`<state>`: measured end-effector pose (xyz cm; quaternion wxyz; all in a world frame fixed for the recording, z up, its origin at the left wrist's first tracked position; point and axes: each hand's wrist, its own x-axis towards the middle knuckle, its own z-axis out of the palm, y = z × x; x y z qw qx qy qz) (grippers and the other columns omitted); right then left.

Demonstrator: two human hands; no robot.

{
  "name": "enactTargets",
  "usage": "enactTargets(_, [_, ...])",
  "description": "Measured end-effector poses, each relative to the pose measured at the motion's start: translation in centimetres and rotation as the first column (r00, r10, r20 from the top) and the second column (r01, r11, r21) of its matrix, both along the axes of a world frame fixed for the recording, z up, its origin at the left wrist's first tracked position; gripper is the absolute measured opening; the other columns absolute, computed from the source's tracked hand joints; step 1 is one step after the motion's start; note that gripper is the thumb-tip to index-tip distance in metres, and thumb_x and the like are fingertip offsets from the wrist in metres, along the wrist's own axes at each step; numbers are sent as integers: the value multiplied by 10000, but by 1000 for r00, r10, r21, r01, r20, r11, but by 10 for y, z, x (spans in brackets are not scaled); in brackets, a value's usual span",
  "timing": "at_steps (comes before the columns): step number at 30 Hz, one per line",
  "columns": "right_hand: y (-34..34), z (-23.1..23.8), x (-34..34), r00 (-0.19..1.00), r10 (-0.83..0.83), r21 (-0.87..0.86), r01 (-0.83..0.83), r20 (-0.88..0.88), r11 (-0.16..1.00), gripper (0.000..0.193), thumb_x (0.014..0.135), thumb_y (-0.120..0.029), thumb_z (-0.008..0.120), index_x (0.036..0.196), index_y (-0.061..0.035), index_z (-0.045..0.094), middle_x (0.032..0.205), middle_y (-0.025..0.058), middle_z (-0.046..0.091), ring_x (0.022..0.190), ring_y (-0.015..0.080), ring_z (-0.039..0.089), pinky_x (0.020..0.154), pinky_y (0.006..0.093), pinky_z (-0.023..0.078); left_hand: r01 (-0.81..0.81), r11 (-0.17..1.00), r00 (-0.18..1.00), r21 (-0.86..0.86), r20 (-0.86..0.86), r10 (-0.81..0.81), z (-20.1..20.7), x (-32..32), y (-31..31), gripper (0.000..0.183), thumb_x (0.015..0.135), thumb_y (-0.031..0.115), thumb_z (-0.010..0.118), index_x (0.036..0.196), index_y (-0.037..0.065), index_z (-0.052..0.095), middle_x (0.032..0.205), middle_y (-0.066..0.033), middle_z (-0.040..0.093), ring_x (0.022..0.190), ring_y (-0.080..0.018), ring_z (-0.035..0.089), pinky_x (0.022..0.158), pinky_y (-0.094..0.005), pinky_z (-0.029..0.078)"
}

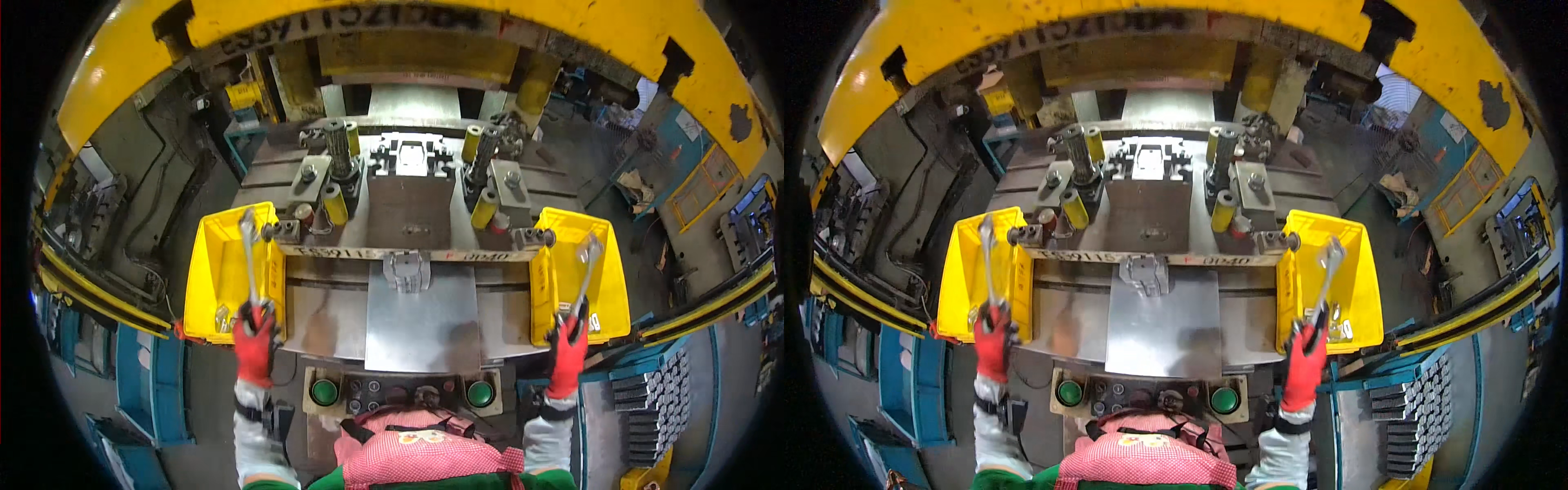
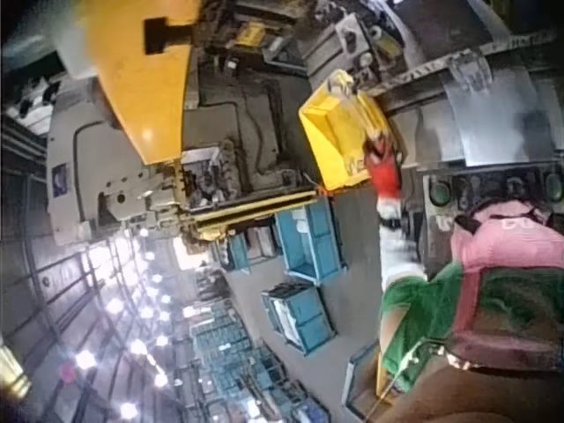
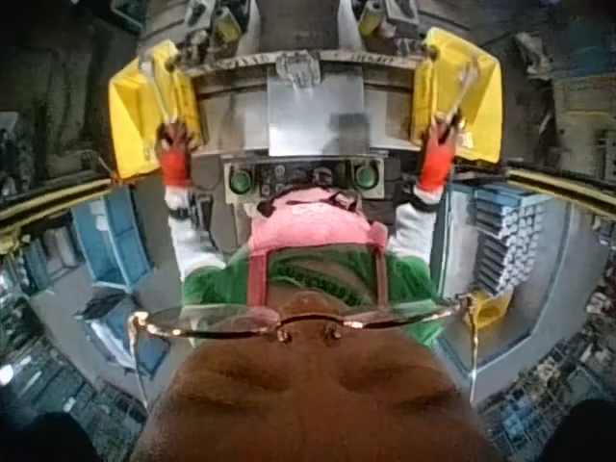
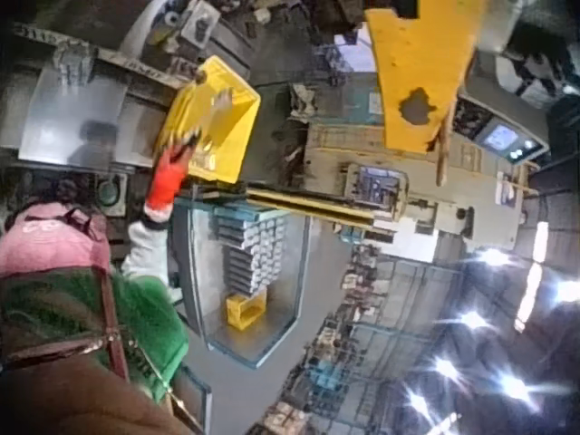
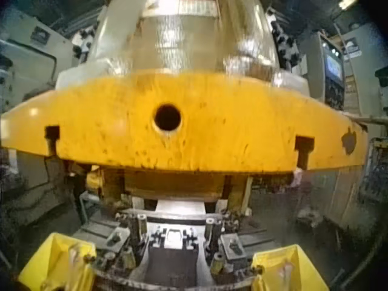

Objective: Operating an industrial press machine to shape metal parts using tongs for placement and removal.

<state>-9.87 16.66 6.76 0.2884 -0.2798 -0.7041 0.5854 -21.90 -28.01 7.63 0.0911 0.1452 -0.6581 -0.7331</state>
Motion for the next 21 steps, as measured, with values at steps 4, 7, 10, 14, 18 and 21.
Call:
enactTargets(4, [15, -54, 57, 930, -182, 365, 57, 318, 929, 425, 744, -93, 555, 1122, 36, 410, 870, 124, 541, 805, 159, 505, 719, 271, 401, -78, 882, 937, -465, 267, 223, -28, 61, -44, 197, 749, 209, 583, 688, 63, 466, 492, -12, 422, 347, -89, 398, 287, -245, 319])
enactTargets(7, [-36, -27, 30, 935, 17, 268, -118, 353, 956, 442, 730, -103, 557, 1129, 21, 413, 800, 117, 558, 705, 144, 518, 675, 279, 416, 14, 903, 844, -430, 489, 220, -32, 72, -44, 231, 727, 241, 604, 686, 64, 461, 462, -18, 419, 324, -110, 392, 267, -255, 318])
enactTargets(10, [-67, -17, -13, 817, 489, 61, -529, 306, 846, 492, 733, -158, 570, 1172, -36, 383, 842, 102, 567, 746, 136, 526, 674, 276, 416, 25, 993, 864, -111, 503, 34, -39, 62, -65, 240, 746, 274, 570, 697, 57, 479, 477, -26, 435, 312, -123, 384, 266, -255, 333])
enactTargets(14, [-109, -7, -64, 617, 682, -75, -717, 393, 693, 488, 750, -195, 554, 1176, -40, 373, 878, 85, 573, 756, 135, 532, 657, 293, 418, -2, 962, 988, 275, 147, -41, -50, 63, -60, 349, 780, 333, 471, 926, 16, 479, 524, -16, 433, 416, -139, 448, 377, -312, 439])
enactTargets(18, [-113, -32, -90, 675, 680, -17, -706, 288, 708, 469, 761, -221, 549, 1162, -41, 387, 764, 31, 548, 619, 86, 493, 539, 252, 423, 50, 973, 997, 227, -64, -36, -71, 71, -50, 340, 803, 328, 466, 940, 17, 463, 555, -40, 466, 467, -149, 472, 395, -283, 408])
enactTargets(21, [-120, 8, -89, 677, 733, -426, -646, 62, 633, 419, 785, -217, 531, 1154, -64, 406, 760, 17, 540, 599, 62, 472, 495, 232, 427, 40, 955, 997, 295, 46, -56, -70, 83, -54, 300, 818, 292, 459, 945, 21, 484, 543, -34, 461, 457, -148, 472, 397, -267, 396])
